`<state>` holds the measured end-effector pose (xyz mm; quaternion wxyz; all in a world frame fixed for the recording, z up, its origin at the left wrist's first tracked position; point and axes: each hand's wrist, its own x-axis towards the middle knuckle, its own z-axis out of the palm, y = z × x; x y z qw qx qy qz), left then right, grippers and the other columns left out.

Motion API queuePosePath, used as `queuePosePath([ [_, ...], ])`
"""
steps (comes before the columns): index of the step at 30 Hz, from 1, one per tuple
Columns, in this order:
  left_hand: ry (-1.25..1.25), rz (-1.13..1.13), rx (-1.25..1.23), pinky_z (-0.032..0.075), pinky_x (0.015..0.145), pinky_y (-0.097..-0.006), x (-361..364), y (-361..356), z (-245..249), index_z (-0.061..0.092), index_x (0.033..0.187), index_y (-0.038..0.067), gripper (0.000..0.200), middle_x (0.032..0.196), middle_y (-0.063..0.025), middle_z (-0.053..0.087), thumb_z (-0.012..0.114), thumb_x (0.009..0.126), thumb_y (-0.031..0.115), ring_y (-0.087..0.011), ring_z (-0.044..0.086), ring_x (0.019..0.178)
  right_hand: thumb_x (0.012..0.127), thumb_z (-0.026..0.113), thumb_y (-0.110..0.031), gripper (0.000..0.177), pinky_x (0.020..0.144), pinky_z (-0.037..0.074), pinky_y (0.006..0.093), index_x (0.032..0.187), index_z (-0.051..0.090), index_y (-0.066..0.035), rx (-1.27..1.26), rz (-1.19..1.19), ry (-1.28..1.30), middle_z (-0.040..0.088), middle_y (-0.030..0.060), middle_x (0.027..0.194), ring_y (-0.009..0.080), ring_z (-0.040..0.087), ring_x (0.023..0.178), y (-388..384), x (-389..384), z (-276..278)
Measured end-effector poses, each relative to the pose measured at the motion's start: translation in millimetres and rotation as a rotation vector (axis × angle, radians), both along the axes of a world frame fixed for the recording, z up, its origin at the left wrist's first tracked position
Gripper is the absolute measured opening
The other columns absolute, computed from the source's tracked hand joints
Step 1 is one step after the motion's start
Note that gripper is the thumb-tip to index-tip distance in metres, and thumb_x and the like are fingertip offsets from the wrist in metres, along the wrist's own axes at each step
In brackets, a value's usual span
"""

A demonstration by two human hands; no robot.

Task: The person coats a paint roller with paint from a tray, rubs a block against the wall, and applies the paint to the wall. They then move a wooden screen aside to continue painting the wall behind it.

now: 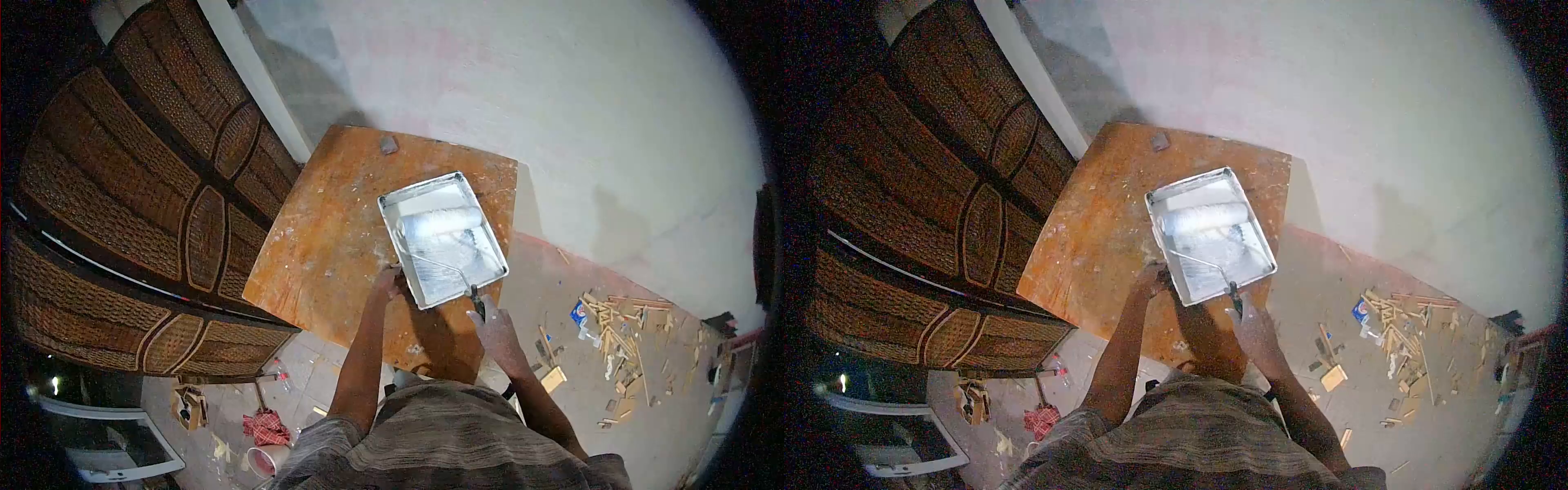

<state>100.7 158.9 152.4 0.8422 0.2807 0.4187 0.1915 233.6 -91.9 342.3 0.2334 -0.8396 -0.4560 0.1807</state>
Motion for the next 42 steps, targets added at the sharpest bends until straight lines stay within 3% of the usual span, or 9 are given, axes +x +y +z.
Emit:
queuePosePath([
  [10, 0.521, -0.012, 0.620, 0.047, 0.055, -0.0362, 21.6, 30.6, -40.5, 0.049, 0.083, 0.003, 0.013, 0.060, -0.0067, 0.050, 0.057, 0.077, 0.011, -0.0200, 0.054, 0.055, 0.082, 0.048, -0.019, 0.022, 0.053, 0.044, 0.0479, 0.093, 0.041, -0.001, -0.222, 0.043, -0.179, 0.055, 0.0207, 0.064, 0.0386, 0.056, 0.062, -61.7, -13.8, -70.7],
  [13, 0.378, -0.052, 0.402, 0.050, 0.045, -0.0366, 20.8, 26.3, -1.5, 0.045, 0.090, 0.004, 0.020, 0.070, -0.0064, 0.053, 0.056, 0.079, 0.017, -0.0168, 0.054, 0.057, 0.082, 0.046, -0.017, 0.021, 0.052, 0.043, 0.0486, 0.093, 0.041, 0.000, -0.280, 0.090, -0.201, 0.055, 0.0195, 0.062, 0.0390, 0.055, 0.058, -57.3, -4.2, -95.7],
  [16, 0.443, 0.013, 0.898, 0.045, 0.043, -0.0326, 20.7, 44.6, -86.6, 0.045, 0.080, 0.007, 0.011, 0.061, -0.0044, 0.049, 0.055, 0.078, 0.009, -0.0162, 0.052, 0.052, 0.081, 0.045, -0.014, 0.022, 0.055, 0.043, 0.0491, 0.096, 0.040, 0.001, -0.243, 0.114, -0.128, 0.054, 0.0216, 0.064, 0.0391, 0.055, 0.061, -20.9, 10.6, -85.9],
  [19, 0.283, -0.083, 0.310, 0.050, 0.053, -0.0388, 9.7, 29.1, -3.0, 0.045, 0.089, 0.012, 0.018, 0.071, -0.0051, 0.053, 0.057, 0.079, 0.020, -0.0158, 0.054, 0.061, 0.080, 0.043, -0.010, 0.026, 0.060, 0.043, 0.0489, 0.102, 0.039, 0.004, -0.039, 0.163, -0.108, 0.052, 0.0257, 0.070, 0.0390, 0.055, 0.069, 21.7, 24.2, -107.5],
  [25, 0.296, 0.024, 0.420, 0.047, 0.044, -0.0328, 14.3, 35.5, -59.3, 0.045, 0.082, 0.011, 0.013, 0.061, -0.0024, 0.049, 0.056, 0.078, 0.010, -0.0148, 0.052, 0.054, 0.082, 0.039, -0.009, 0.026, 0.064, 0.044, 0.0452, 0.104, 0.040, 0.005, -0.065, 0.097, -0.202, 0.052, 0.0227, 0.068, 0.0353, 0.055, 0.075, 40.9, 5.9, -120.0],
  [30, 0.296, -0.007, 0.200, 0.048, 0.051, -0.0348, 12.2, 21.1, 12.0, 0.044, 0.083, 0.012, 0.011, 0.065, -0.0015, 0.051, 0.055, 0.080, 0.013, -0.0151, 0.053, 0.059, 0.083, 0.038, -0.011, 0.017, 0.057, 0.043, 0.0524, 0.093, 0.043, 0.001, -0.368, -0.050, 0.022, 0.054, 0.0222, 0.068, 0.0413, 0.056, 0.062, -26.8, -27.5, -93.1],
  [35, 0.281, -0.040, 0.175, 0.048, 0.054, -0.0366, 10.8, 22.2, 11.7, 0.044, 0.086, 0.014, 0.012, 0.070, -0.0013, 0.052, 0.054, 0.081, 0.016, -0.0153, 0.053, 0.061, 0.081, 0.040, -0.011, 0.041, 0.067, 0.042, 0.0501, 0.118, 0.030, 0.004, -0.255, 0.102, -0.012, 0.054, 0.0262, 0.070, 0.0444, 0.052, 0.077, -19.8, -14.4, -98.1],
  [39, 0.245, -0.035, 0.195, 0.049, 0.060, -0.0401, 9.7, 20.0, 3.1, 0.043, 0.090, 0.015, 0.018, 0.075, -0.0018, 0.052, 0.056, 0.079, 0.019, -0.0156, 0.053, 0.065, 0.075, 0.046, -0.009, 0.023, 0.074, 0.043, 0.0419, 0.090, 0.051, 0.008, 0.055, 0.407, -0.546, 0.056, 0.0218, 0.077, 0.0379, 0.053, 0.083, 43.4, 36.8, -189.5],
  [42, 0.257, -0.045, 0.209, 0.049, 0.061, -0.0404, 11.1, 23.9, -5.2, 0.042, 0.091, 0.014, 0.021, 0.076, -0.0026, 0.052, 0.058, 0.078, 0.020, -0.0158, 0.052, 0.064, 0.072, 0.048, -0.010, 0.018, 0.071, 0.044, 0.0394, 0.073, 0.056, 0.007, -0.089, 0.186, -0.320, 0.057, 0.0201, 0.078, 0.0364, 0.054, 0.081, 92.7, 29.3, -151.2],
])
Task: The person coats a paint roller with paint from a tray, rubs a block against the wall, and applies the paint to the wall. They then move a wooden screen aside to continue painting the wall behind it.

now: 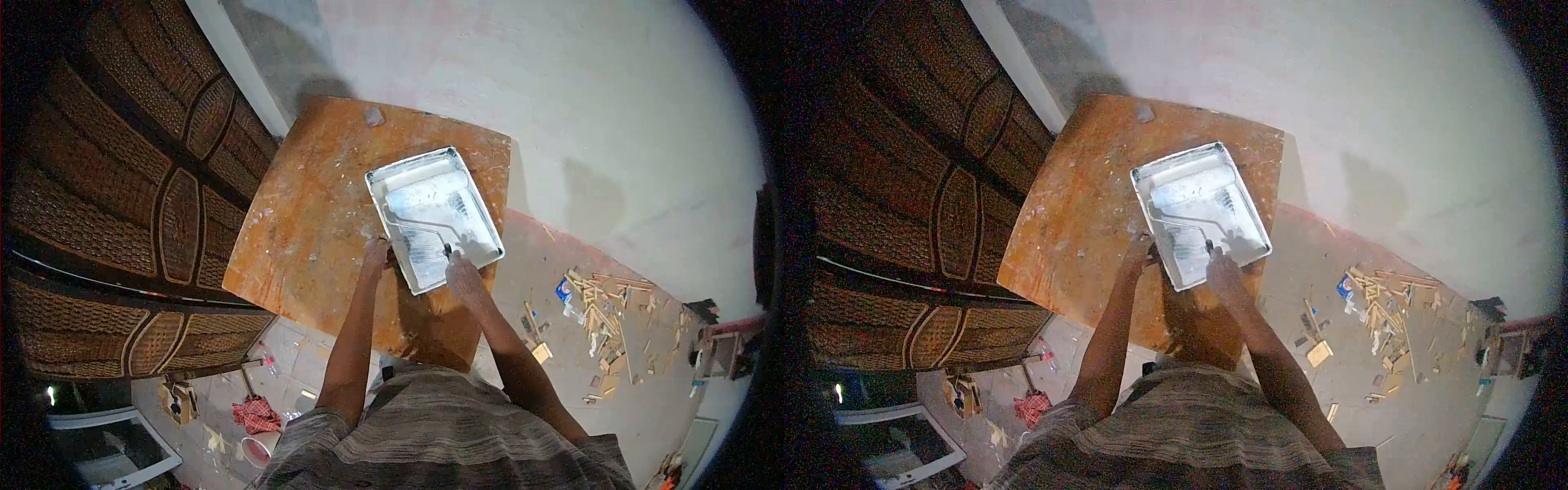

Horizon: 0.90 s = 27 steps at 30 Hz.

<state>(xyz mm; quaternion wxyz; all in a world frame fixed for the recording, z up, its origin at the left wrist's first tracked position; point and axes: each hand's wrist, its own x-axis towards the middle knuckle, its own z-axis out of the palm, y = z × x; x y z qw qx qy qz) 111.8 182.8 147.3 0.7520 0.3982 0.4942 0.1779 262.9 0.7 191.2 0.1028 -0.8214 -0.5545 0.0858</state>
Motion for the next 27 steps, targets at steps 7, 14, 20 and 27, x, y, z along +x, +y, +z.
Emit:
queuePosePath([
  [7, -0.004, 0.043, -0.030, 0.047, 0.049, -0.0326, -0.2, -7.4, 24.1, 0.043, 0.089, 0.012, 0.011, 0.067, -0.0009, 0.051, 0.051, 0.083, 0.016, -0.0129, 0.052, 0.055, 0.079, 0.041, -0.010, 0.022, 0.062, 0.041, 0.0499, 0.093, 0.040, 0.007, -0.143, -0.192, 0.415, 0.052, 0.0280, 0.070, 0.0445, 0.052, 0.070, -102.0, -34.6, 64.7],
  [14, -0.013, 0.051, -0.035, 0.044, 0.048, -0.0316, 3.0, -3.5, 5.3, 0.043, 0.083, 0.015, 0.008, 0.065, 0.0011, 0.050, 0.051, 0.083, 0.015, -0.0116, 0.049, 0.052, 0.078, 0.043, -0.007, 0.019, 0.056, 0.044, 0.0433, 0.090, 0.041, 0.008, -0.120, 0.055, 0.267, 0.050, 0.0315, 0.070, 0.0416, 0.052, 0.062, -110.3, -20.9, 67.7],
  [20, -0.006, 0.028, -0.071, 0.043, 0.053, -0.0347, 0.0, -6.2, 14.7, 0.043, 0.083, 0.015, 0.004, 0.062, 0.0018, 0.045, 0.047, 0.083, 0.015, -0.0110, 0.044, 0.051, 0.077, 0.044, -0.005, 0.019, 0.058, 0.043, 0.0483, 0.090, 0.043, 0.008, 0.164, 0.006, 0.185, 0.053, 0.0240, 0.069, 0.0399, 0.054, 0.063, -8.3, -1.0, 22.7],
  [27, -0.123, 0.056, -0.156, 0.044, 0.055, -0.0373, -0.6, -4.9, 3.4, 0.045, 0.086, 0.014, 0.008, 0.071, 0.0003, 0.052, 0.050, 0.083, 0.019, -0.0142, 0.052, 0.061, 0.078, 0.040, -0.006, 0.045, 0.059, 0.045, 0.0473, 0.118, 0.031, 0.012, -0.169, -0.129, 0.467, 0.052, 0.0280, 0.070, 0.0428, 0.050, 0.061, -106.0, -26.2, 51.3],
])
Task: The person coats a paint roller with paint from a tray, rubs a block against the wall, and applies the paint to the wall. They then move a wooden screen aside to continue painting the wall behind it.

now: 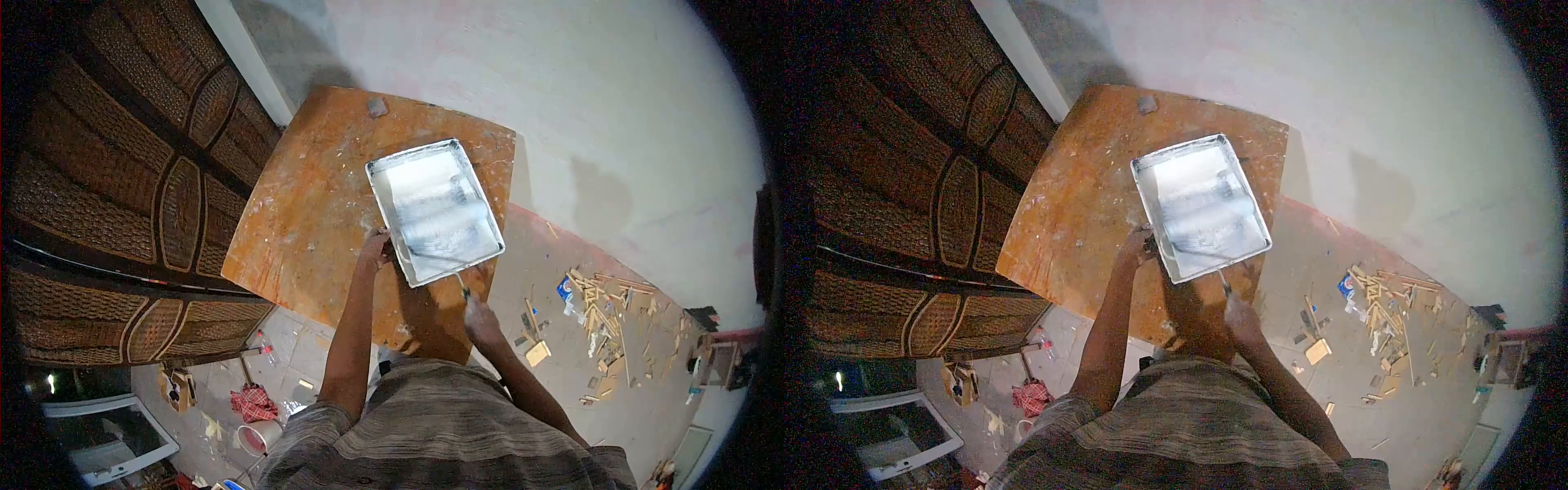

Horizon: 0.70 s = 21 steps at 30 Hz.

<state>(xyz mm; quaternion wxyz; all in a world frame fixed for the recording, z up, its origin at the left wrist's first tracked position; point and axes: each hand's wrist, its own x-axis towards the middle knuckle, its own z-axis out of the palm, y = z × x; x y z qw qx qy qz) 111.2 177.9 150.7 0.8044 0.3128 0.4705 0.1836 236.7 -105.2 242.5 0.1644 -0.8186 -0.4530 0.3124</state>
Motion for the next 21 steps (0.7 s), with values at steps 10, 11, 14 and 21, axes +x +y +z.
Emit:
queuePosePath([
  [10, 0.024, 0.011, 0.013, 0.046, 0.052, -0.0364, 0.0, -2.7, 2.4, 0.048, 0.085, 0.017, 0.005, 0.067, 0.0012, 0.052, 0.051, 0.082, 0.021, -0.0129, 0.051, 0.054, 0.076, 0.044, -0.006, 0.035, 0.055, 0.045, 0.0461, 0.106, 0.041, 0.012, 0.140, 0.127, -0.240, 0.054, 0.0263, 0.068, 0.0374, 0.054, 0.058, 14.0, -0.7, -0.9],
  [11, 0.001, 0.005, 0.016, 0.046, 0.051, -0.0360, 1.4, -2.5, -1.6, 0.048, 0.084, 0.016, 0.005, 0.065, 0.0014, 0.052, 0.050, 0.082, 0.021, -0.0127, 0.050, 0.053, 0.076, 0.044, -0.006, 0.033, 0.056, 0.045, 0.0422, 0.103, 0.043, 0.013, 0.067, 0.282, -0.448, 0.054, 0.0241, 0.075, 0.0351, 0.055, 0.062, 31.1, 11.5, -43.1],
  [14, 0.049, 0.023, 0.027, 0.046, 0.049, -0.0349, 3.1, -2.9, -1.4, 0.049, 0.085, 0.016, 0.005, 0.063, 0.0016, 0.052, 0.049, 0.083, 0.021, -0.0121, 0.050, 0.051, 0.077, 0.043, -0.006, 0.025, 0.061, 0.045, 0.0412, 0.096, 0.044, 0.010, 0.221, 0.381, -0.679, 0.052, 0.0290, 0.082, 0.0361, 0.054, 0.074, 68.8, 27.3, -102.8],
  [21, 0.018, 0.028, 0.002, 0.048, 0.051, -0.0359, 2.1, -6.0, 10.0, 0.049, 0.091, 0.013, 0.009, 0.072, -0.0009, 0.054, 0.047, 0.085, 0.019, -0.0141, 0.053, 0.057, 0.082, 0.039, -0.009, 0.024, 0.057, 0.047, 0.0442, 0.100, 0.040, 0.006, 0.119, 0.073, -0.203, 0.055, 0.0268, 0.078, 0.0380, 0.058, 0.068, -9.8, -6.9, -41.2],
])
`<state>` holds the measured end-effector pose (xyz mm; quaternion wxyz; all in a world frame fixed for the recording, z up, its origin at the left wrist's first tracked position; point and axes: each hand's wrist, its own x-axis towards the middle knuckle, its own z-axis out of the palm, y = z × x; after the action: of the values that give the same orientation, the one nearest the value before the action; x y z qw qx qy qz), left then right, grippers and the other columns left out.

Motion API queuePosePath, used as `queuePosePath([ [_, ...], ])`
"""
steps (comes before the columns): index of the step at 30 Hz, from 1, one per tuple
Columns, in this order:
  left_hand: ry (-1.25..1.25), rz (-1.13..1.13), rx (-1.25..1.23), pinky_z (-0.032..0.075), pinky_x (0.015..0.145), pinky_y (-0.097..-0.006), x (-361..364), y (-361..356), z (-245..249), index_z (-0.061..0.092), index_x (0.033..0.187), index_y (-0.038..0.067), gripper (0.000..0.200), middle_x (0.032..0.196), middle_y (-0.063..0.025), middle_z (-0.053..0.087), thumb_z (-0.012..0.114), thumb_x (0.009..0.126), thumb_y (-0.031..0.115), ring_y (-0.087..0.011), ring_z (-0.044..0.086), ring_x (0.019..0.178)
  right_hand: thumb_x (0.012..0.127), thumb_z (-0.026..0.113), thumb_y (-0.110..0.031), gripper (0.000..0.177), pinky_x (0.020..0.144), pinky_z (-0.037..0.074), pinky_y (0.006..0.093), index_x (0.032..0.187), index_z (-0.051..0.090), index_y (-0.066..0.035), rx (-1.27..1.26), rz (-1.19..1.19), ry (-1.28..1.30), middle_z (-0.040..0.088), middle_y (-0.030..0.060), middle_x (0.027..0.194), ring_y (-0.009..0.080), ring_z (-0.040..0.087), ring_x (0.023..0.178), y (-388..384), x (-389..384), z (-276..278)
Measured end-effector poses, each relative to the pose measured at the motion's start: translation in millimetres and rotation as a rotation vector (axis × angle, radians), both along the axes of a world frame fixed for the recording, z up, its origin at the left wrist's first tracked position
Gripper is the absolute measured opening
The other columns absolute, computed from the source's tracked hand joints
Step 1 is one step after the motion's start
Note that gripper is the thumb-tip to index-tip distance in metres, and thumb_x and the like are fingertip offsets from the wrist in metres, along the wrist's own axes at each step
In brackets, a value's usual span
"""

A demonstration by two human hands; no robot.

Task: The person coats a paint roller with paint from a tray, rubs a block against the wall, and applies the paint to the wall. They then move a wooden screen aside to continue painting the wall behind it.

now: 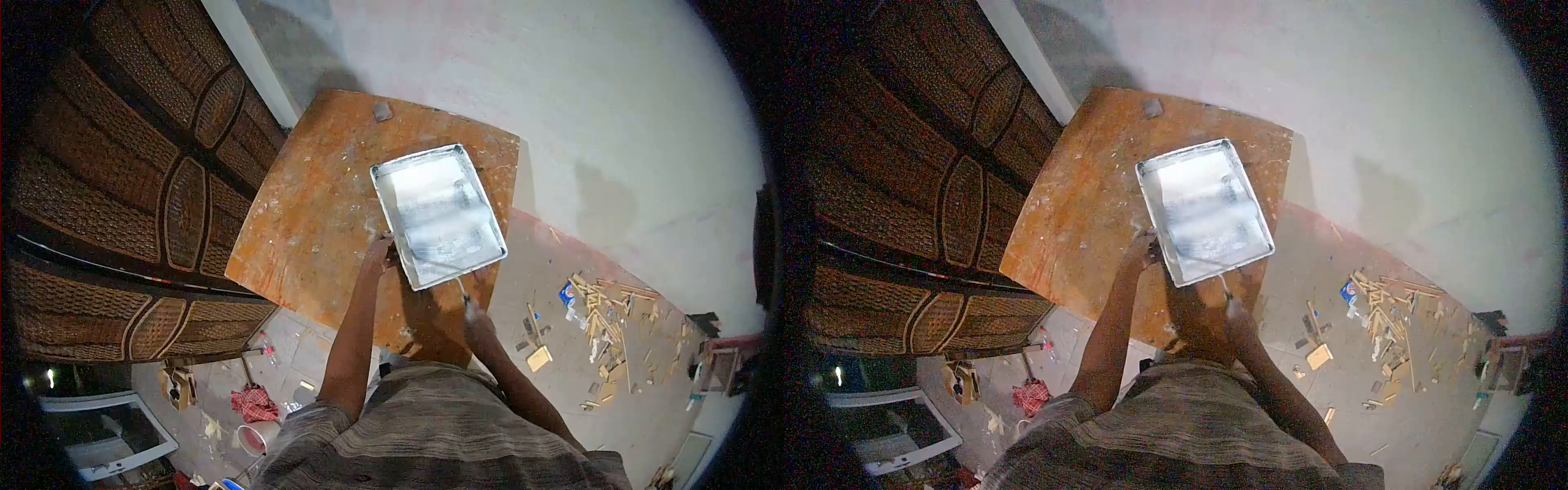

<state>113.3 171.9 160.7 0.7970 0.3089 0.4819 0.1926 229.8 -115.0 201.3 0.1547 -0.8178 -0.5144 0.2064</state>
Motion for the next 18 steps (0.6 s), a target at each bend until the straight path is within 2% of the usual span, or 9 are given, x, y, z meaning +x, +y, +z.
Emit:
queuePosePath([
  [1, 0.009, -0.016, 0.006, 0.048, 0.051, -0.0356, -0.1, 1.1, -0.4, 0.049, 0.092, 0.014, 0.009, 0.073, -0.0010, 0.054, 0.047, 0.085, 0.019, -0.0138, 0.053, 0.057, 0.083, 0.037, -0.010, 0.025, 0.057, 0.046, 0.0462, 0.102, 0.038, 0.006, -0.136, -0.176, 0.135, 0.056, 0.0270, 0.078, 0.0394, 0.058, 0.067, -12.1, -8.4, 21.9],
  [4, 0.047, -0.044, 0.015, 0.047, 0.050, -0.0340, 0.6, 3.0, -1.5, 0.048, 0.092, 0.015, 0.008, 0.074, -0.0009, 0.054, 0.047, 0.085, 0.020, -0.0126, 0.052, 0.057, 0.083, 0.038, -0.011, 0.030, 0.056, 0.045, 0.0475, 0.106, 0.034, 0.007, -0.310, -0.040, 0.079, 0.055, 0.0288, 0.077, 0.0403, 0.057, 0.067, -35.0, -19.3, 38.4],
  [6, 0.094, -0.050, 0.013, 0.047, 0.049, -0.0321, 1.3, 5.7, -8.7, 0.048, 0.090, 0.015, 0.006, 0.074, -0.0004, 0.054, 0.047, 0.085, 0.019, -0.0116, 0.051, 0.056, 0.082, 0.038, -0.012, 0.033, 0.058, 0.045, 0.0483, 0.107, 0.033, 0.008, -0.224, -0.173, 0.201, 0.055, 0.0295, 0.076, 0.0423, 0.056, 0.068, -16.2, -8.1, 20.1],
  [7, 0.037, -0.091, 0.032, 0.046, 0.049, -0.0319, -0.7, 9.7, -13.2, 0.048, 0.089, 0.015, 0.006, 0.074, -0.0003, 0.053, 0.046, 0.085, 0.019, -0.0115, 0.050, 0.056, 0.082, 0.038, -0.012, 0.034, 0.058, 0.045, 0.0487, 0.108, 0.032, 0.009, -0.182, -0.241, 0.259, 0.055, 0.0299, 0.075, 0.0434, 0.056, 0.068, -1.9, 0.9, 8.4],
  [9, -0.076, -0.176, 0.061, 0.046, 0.049, -0.0315, -7.4, 13.6, -29.6, 0.047, 0.087, 0.015, 0.004, 0.074, 0.0000, 0.053, 0.046, 0.085, 0.018, -0.0111, 0.049, 0.055, 0.080, 0.043, -0.014, 0.041, 0.060, 0.045, 0.0497, 0.111, 0.031, 0.011, -0.024, -0.046, 0.186, 0.054, 0.0307, 0.071, 0.0460, 0.054, 0.071, 35.9, 19.8, -6.6],
  [11, -0.036, -0.090, 0.019, 0.045, 0.049, -0.0309, -3.6, 7.0, -26.7, 0.047, 0.086, 0.015, 0.004, 0.073, 0.0003, 0.053, 0.046, 0.085, 0.018, -0.0110, 0.048, 0.054, 0.078, 0.048, -0.015, 0.040, 0.062, 0.044, 0.0507, 0.107, 0.035, 0.009, 0.066, -0.098, 0.054, 0.054, 0.0306, 0.070, 0.0465, 0.054, 0.071, 75.9, 22.1, -6.0],
  [14, 0.007, -0.036, -0.009, 0.046, 0.050, -0.0316, 1.3, 7.5, -18.6, 0.047, 0.085, 0.015, 0.004, 0.073, 0.0007, 0.052, 0.046, 0.085, 0.019, -0.0113, 0.048, 0.054, 0.077, 0.050, -0.016, 0.035, 0.060, 0.045, 0.0498, 0.101, 0.040, 0.007, 0.242, 0.013, -0.107, 0.054, 0.0284, 0.069, 0.0441, 0.055, 0.067, 107.3, 28.3, -15.1],
  [18, -0.047, -0.066, 0.017, 0.046, 0.052, -0.0340, -3.5, 1.9, -6.2, 0.048, 0.085, 0.017, 0.005, 0.073, 0.0019, 0.053, 0.047, 0.085, 0.022, -0.0117, 0.050, 0.058, 0.078, 0.049, -0.015, 0.029, 0.058, 0.046, 0.0469, 0.096, 0.043, 0.006, 0.086, -0.113, -0.078, 0.055, 0.0253, 0.069, 0.0400, 0.057, 0.066, 115.3, 21.3, 3.0],
])
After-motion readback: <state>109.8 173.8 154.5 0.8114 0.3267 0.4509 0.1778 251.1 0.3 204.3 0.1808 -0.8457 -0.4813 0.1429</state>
